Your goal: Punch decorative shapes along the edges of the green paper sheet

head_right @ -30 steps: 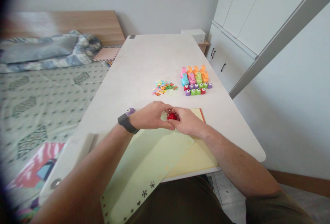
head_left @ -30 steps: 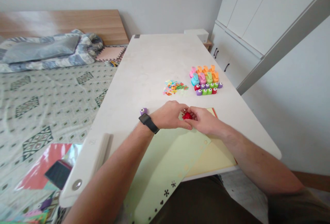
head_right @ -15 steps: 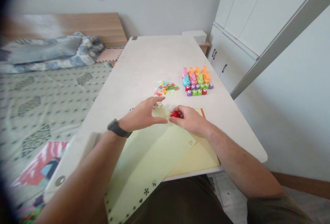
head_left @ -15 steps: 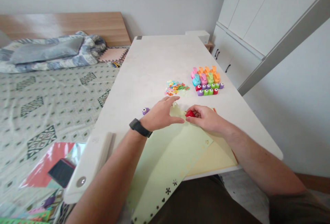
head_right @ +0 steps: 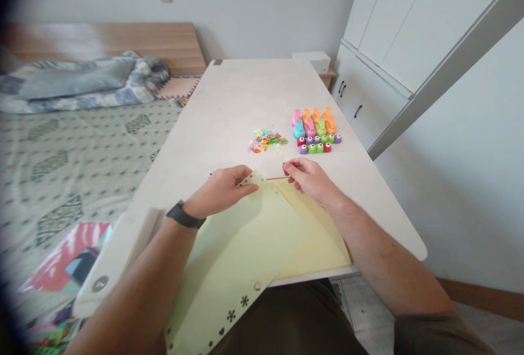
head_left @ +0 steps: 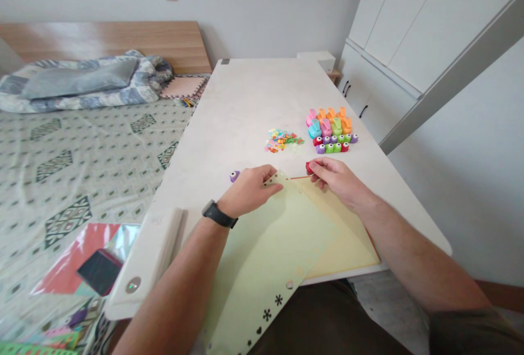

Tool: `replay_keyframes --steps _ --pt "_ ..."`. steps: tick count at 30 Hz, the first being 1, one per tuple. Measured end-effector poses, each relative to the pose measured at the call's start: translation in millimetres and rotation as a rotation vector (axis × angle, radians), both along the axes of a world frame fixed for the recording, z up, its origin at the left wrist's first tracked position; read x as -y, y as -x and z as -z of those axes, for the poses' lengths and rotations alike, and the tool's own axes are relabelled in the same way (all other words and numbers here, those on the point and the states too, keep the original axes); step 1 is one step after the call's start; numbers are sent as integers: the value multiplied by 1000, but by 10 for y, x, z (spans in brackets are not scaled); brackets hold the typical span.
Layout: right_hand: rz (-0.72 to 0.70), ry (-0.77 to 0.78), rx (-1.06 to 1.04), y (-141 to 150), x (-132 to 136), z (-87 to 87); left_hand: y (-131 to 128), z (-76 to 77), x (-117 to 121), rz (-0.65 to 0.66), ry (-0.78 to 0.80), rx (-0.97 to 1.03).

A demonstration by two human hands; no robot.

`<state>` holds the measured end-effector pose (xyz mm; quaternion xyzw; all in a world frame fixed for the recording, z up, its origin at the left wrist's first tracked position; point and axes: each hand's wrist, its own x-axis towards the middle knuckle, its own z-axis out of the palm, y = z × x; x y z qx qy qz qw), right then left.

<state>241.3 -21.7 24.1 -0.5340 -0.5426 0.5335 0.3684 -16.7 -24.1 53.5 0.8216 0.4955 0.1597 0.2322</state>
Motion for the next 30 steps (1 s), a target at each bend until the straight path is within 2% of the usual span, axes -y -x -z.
replay_keyframes --steps 4,10,15,21,26,30 --pt "10 -14 -64 7 -4 20 0 47 44 8 8 45" --pt "-56 -1 -100 121 27 34 -8 159 77 1 76 107" --pt "69 -216 -99 148 -45 53 -4 187 80 -11 62 106" --pt "152 -191 -101 50 -120 67 8 195 88 -28 60 121" --pt "75 -105 -70 78 -141 59 3 178 101 -15 55 114" --pt "137 -238 -70 111 -166 49 5 171 105 -21 45 116"
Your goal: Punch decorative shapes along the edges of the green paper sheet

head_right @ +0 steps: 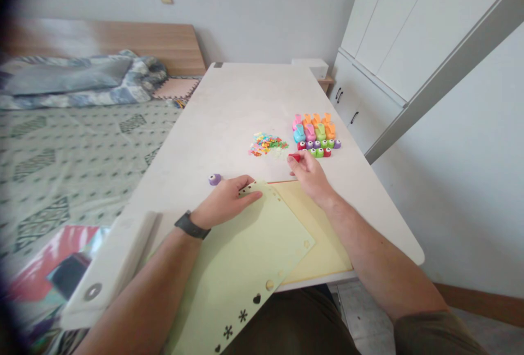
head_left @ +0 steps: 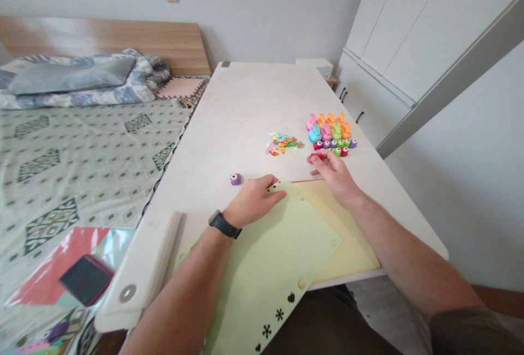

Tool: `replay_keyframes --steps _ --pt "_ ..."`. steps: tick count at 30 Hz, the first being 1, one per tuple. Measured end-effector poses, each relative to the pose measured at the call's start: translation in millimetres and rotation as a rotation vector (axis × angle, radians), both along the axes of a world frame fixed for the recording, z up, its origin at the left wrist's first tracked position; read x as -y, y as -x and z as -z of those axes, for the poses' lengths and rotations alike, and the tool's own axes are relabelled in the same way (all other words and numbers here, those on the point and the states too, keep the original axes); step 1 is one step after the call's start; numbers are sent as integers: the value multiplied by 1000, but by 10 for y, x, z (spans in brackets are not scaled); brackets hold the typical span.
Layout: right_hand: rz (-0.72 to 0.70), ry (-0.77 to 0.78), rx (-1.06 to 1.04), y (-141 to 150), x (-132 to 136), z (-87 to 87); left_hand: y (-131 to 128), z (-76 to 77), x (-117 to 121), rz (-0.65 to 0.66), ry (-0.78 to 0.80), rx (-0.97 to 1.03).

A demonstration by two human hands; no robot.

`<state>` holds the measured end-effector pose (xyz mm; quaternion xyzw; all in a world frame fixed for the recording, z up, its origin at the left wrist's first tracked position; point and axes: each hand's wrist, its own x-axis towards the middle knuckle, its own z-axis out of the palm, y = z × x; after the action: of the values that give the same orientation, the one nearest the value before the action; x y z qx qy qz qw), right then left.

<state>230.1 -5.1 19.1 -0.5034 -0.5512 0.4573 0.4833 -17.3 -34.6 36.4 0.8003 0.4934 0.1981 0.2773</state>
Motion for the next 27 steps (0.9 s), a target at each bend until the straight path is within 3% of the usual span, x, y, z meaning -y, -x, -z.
replay_keyframes --steps 6,12,27 --pt "-88 113 -3 1 -15 83 7 2 -3 4 -7 4" --pt "-4 2 -8 1 -64 122 11 12 -9 0 -5 3" --pt "43 62 -93 -24 -167 182 0 12 -10 -4 -6 4"
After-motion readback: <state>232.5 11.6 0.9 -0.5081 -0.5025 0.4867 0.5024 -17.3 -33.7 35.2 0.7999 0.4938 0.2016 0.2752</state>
